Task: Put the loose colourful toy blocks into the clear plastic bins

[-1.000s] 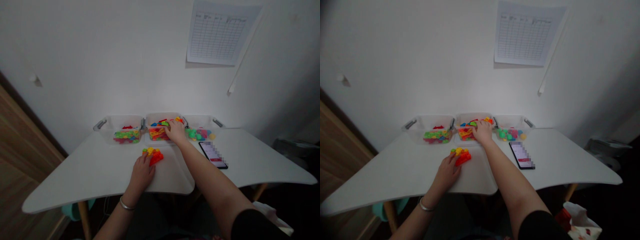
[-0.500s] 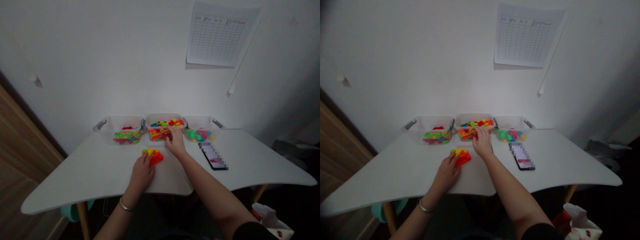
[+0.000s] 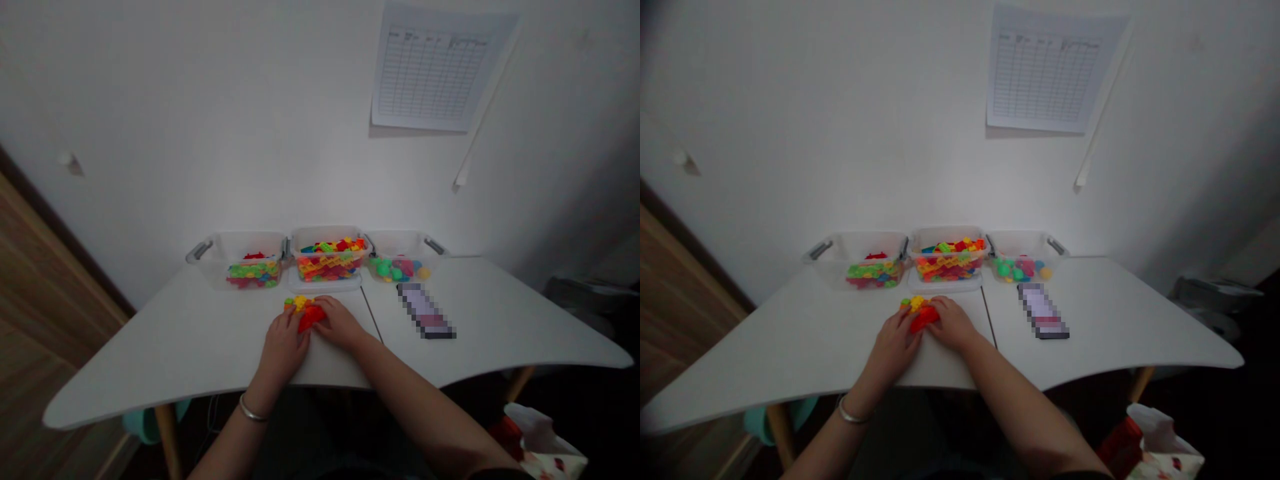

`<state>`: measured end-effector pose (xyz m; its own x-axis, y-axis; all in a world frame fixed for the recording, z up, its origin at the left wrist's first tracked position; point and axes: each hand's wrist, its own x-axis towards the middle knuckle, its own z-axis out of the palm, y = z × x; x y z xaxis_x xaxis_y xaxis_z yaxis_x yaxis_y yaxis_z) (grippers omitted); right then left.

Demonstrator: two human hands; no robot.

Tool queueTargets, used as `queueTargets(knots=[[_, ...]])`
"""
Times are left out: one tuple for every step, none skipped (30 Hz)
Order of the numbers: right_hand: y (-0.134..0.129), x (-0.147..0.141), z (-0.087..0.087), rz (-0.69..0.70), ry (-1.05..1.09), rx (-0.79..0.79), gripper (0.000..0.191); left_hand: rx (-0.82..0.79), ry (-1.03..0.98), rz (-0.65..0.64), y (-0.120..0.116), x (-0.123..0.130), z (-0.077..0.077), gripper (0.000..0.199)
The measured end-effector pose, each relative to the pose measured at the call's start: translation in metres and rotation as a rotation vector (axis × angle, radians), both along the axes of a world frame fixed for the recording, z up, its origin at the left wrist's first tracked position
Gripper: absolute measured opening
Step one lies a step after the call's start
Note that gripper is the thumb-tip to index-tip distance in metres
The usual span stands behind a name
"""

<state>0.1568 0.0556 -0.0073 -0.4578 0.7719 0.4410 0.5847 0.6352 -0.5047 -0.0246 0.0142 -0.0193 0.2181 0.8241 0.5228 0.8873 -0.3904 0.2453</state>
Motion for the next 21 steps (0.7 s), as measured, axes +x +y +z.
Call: queueTargets(knots=[[-0.0003, 0.0, 0.0007, -0.017, 0.01, -0.001, 0.041, -0.005, 0.002, -0.002, -0.0002, 0.0003, 0.0006, 0.037], [-0.0004, 0.0, 0.0009, -0.034, 0.016, -0.001, 0.038, -0.01, 0.005, 0.0, -0.0005, 0.0006, 0.0012, 0.038], [-0.0005, 0.0001, 0.0009, -0.051, 0.016, -0.001, 0.035, -0.015, 0.009, 0.005, -0.0008, 0.0009, 0.0018, 0.038], [-0.0005, 0.0003, 0.0008, -0.066, 0.011, 0.0, 0.033, -0.018, 0.014, 0.012, -0.0011, 0.0012, 0.0024, 0.038], [-0.0006, 0.0006, 0.0007, -0.083, 0.002, 0.001, 0.03, -0.021, 0.019, 0.017, -0.0014, 0.0015, 0.0028, 0.038], [-0.0007, 0.0012, 0.0009, -0.101, -0.009, 0.002, 0.027, -0.023, 0.023, 0.02, -0.0017, 0.0017, 0.0031, 0.038], [-0.0008, 0.0019, 0.0012, -0.12, -0.019, 0.002, 0.024, -0.024, 0.026, 0.022, -0.0019, 0.0017, 0.0032, 0.039], [-0.001, 0.0027, 0.0018, -0.142, -0.031, -0.003, 0.022, -0.024, 0.027, 0.022, -0.002, 0.0017, 0.0032, 0.039], [-0.0012, 0.0036, 0.0026, -0.166, -0.044, -0.011, 0.02, -0.023, 0.028, 0.021, -0.0021, 0.0017, 0.003, 0.04], [-0.0015, 0.0044, 0.0035, -0.192, -0.058, -0.019, 0.018, -0.021, 0.028, 0.021, -0.0021, 0.0016, 0.0028, 0.04], [-0.0018, 0.0051, 0.0044, -0.217, -0.072, -0.026, 0.016, -0.018, 0.027, 0.021, -0.0021, 0.0015, 0.0027, 0.04], [-0.0021, 0.0058, 0.0052, -0.239, -0.086, -0.031, 0.016, -0.017, 0.027, 0.021, -0.0021, 0.0014, 0.0026, 0.04], [-0.0025, 0.0064, 0.0058, -0.258, -0.098, -0.03, 0.017, -0.017, 0.027, 0.02, -0.0021, 0.0014, 0.0026, 0.04], [-0.003, 0.007, 0.0063, -0.275, -0.108, -0.024, 0.018, -0.019, 0.027, 0.017, -0.0021, 0.0014, 0.0027, 0.04], [-0.0034, 0.0074, 0.0067, -0.293, -0.116, -0.017, 0.021, -0.023, 0.026, 0.014, -0.0021, 0.0014, 0.0029, 0.04], [-0.0038, 0.0078, 0.007, -0.314, -0.126, -0.011, 0.023, -0.028, 0.026, 0.013, -0.0022, 0.0014, 0.0031, 0.04], [-0.0042, 0.0082, 0.0073, -0.336, -0.136, -0.007, 0.026, -0.033, 0.024, 0.012, -0.0022, 0.0015, 0.0034, 0.041], [-0.0045, 0.0085, 0.0076, -0.36, -0.148, -0.006, 0.028, -0.038, 0.021, 0.012, -0.0022, 0.0016, 0.0037, 0.041], [-0.0048, 0.0088, 0.008, -0.381, -0.161, -0.006, 0.028, -0.041, 0.017, 0.011, -0.0022, 0.0017, 0.004, 0.041], [-0.005, 0.0091, 0.0084, -0.398, -0.174, -0.009, 0.028, -0.044, 0.013, 0.012, -0.0021, 0.0018, 0.0042, 0.041], [-0.0052, 0.0093, 0.0088, -0.411, -0.186, -0.013, 0.028, -0.047, 0.009, 0.012, -0.002, 0.0018, 0.0042, 0.041]])
